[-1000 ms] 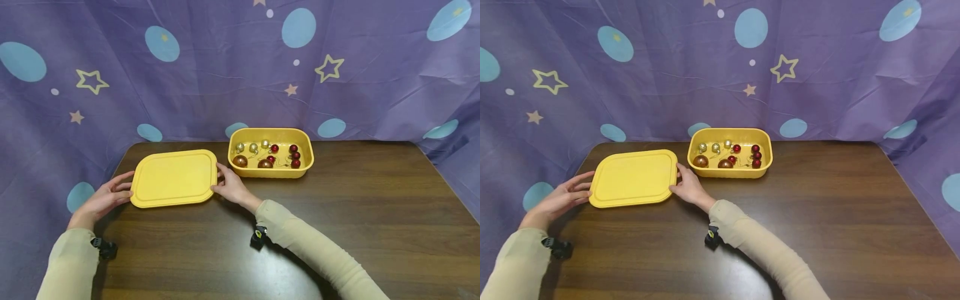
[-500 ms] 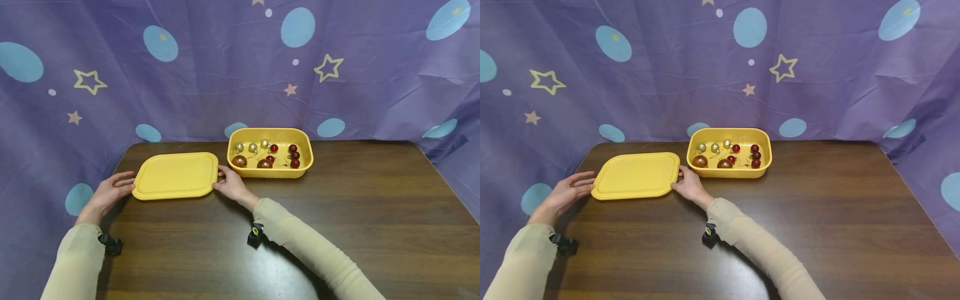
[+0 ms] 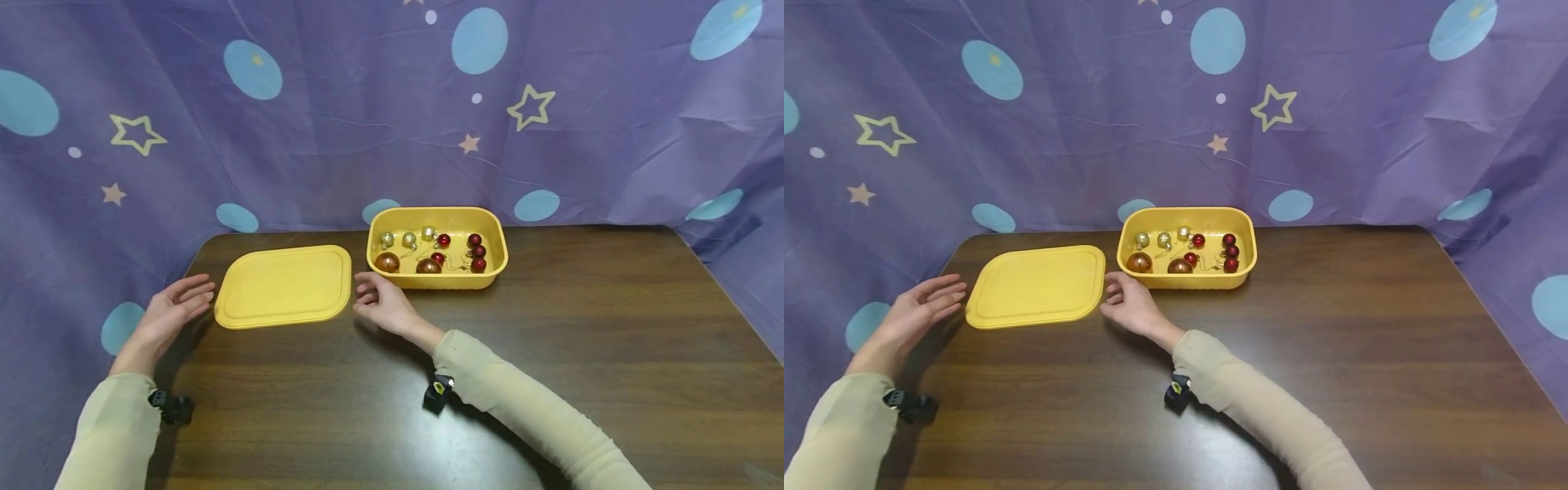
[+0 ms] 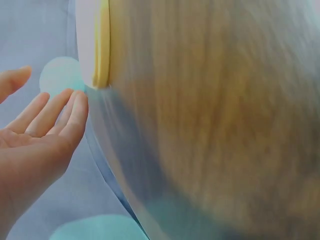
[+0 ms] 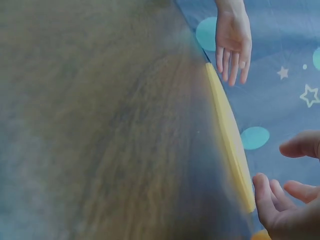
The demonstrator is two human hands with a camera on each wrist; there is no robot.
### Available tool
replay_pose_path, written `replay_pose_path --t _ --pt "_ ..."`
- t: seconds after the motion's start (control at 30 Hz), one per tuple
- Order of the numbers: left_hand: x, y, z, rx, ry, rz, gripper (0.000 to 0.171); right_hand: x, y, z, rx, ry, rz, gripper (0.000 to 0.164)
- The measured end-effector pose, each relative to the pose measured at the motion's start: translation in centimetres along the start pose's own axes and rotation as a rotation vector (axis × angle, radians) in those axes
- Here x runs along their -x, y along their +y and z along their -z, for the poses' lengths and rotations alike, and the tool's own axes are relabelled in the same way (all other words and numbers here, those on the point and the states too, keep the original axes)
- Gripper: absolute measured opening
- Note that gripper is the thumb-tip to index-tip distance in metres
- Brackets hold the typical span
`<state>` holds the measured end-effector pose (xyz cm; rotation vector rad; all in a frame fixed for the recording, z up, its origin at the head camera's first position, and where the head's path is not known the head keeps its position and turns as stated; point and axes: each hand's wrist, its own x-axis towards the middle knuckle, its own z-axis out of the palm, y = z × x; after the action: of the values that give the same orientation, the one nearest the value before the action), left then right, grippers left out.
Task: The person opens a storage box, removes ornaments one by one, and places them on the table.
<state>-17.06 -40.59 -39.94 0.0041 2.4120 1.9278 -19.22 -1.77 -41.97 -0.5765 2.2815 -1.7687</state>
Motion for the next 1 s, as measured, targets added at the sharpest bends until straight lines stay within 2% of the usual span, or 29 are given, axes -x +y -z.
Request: replay_pose_path --t 0.17,0.37,0.47,0.67,1.0 --pt "-0.4 0.8 -1.4 0.078 -0.078 -0.053 0.034 1.0 -0.9 0.6 0.038 -0.052 0.074 0.052" --pt "-1.3 1.2 -3.3 0.066 -0.125 -0.059 0.032 1.8 -2.1 1.4 0.073 -0.079 0.146 0.049" --pt "-1.6 1.4 -4.1 0.038 -0.136 -0.038 0.035 2.1 -2.5 2.0 0.078 -0.074 0.180 0.047" --pt "-2.3 1.9 -5.5 -0.094 -0.147 -0.005 0.060 2.2 -3.3 3.3 0.096 -0.029 0.226 0.042" --pt "-2.9 2.5 -7.7 -0.177 -0.175 0.015 0.058 1.9 -4.4 5.6 0.058 0.057 0.242 0.037"
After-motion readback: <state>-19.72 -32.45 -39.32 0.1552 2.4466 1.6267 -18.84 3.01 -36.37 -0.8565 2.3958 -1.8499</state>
